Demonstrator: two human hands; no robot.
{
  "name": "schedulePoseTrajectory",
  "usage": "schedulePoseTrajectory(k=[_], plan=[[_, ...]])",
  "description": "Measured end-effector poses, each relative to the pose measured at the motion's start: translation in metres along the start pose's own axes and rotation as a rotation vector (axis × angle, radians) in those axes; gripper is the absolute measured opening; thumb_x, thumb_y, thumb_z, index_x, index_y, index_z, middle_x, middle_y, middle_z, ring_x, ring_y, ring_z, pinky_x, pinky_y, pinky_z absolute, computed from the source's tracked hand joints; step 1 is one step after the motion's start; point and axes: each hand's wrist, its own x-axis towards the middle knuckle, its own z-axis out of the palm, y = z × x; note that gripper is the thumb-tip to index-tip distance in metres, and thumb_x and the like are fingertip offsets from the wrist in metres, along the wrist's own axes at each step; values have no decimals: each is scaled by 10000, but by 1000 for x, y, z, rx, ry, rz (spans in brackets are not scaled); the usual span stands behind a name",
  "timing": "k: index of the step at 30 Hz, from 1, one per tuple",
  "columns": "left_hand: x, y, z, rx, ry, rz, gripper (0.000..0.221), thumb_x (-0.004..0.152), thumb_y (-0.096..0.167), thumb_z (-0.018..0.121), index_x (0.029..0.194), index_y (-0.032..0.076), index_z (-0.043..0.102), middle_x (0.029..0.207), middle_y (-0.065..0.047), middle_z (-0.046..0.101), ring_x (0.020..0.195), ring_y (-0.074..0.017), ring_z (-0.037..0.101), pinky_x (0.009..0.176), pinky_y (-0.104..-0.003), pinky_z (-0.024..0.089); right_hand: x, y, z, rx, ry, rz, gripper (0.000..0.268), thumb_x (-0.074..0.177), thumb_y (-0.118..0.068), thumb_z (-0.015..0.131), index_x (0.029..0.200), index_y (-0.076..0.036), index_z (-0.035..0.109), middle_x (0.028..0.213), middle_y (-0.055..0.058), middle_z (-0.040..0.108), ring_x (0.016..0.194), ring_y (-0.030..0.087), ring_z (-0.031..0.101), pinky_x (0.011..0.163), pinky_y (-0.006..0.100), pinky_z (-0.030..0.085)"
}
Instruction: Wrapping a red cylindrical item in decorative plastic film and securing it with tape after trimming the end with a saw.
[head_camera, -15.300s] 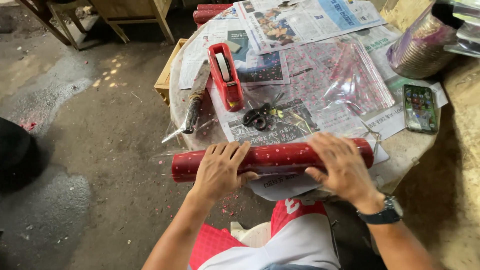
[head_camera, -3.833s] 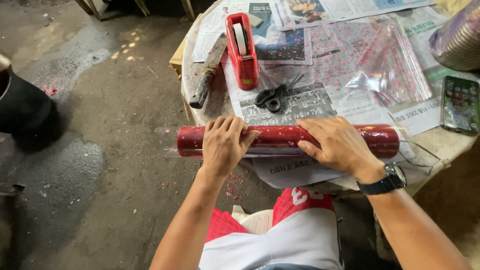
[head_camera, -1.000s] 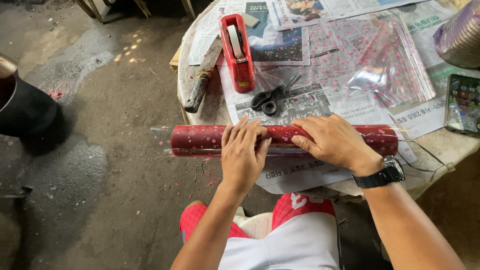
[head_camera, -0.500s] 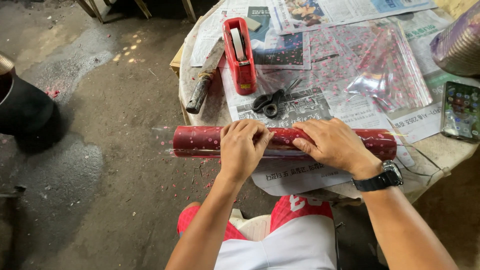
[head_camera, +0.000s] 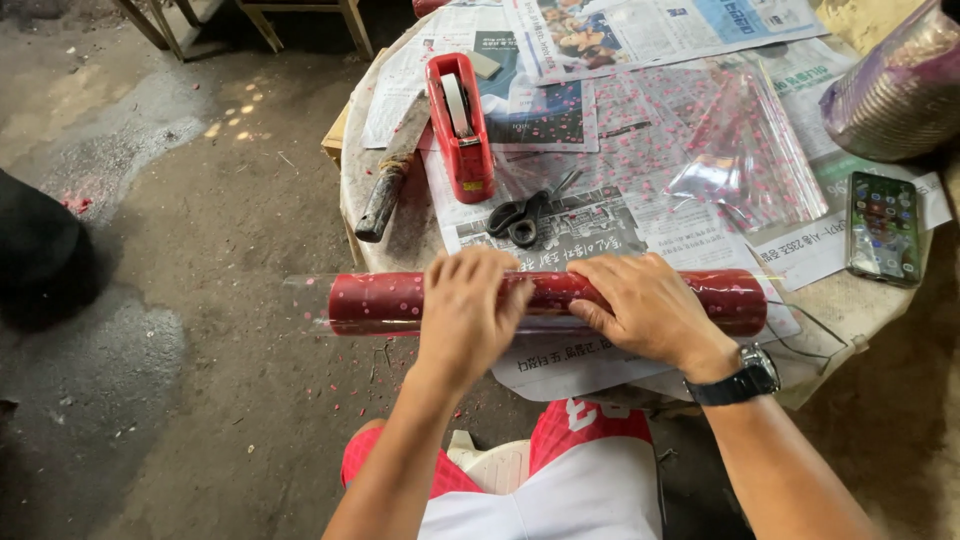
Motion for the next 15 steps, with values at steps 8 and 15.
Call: schedulePoseTrajectory(k=[8,15], plan=[[13,-1,-22,285,-682,-18,760,645,550,623,1215,107,388,1164,-132,478,1167,-341,373,988,-512,190,-8,-2,14,-111,242,-92,528,821,-559,309,1171,-191,453,1046,15,544,968,194,538,773,344,394],[-6,-26,-50,406,-619,37,870,603,594,642,1283,165,310,1161,-115,460,1165,-328,360,988,-525,181,-5,-1,8,-85,206,-102,505,835,-523,332,1186,-178,449,1081,45,550,1008,225,533,809,369,392]])
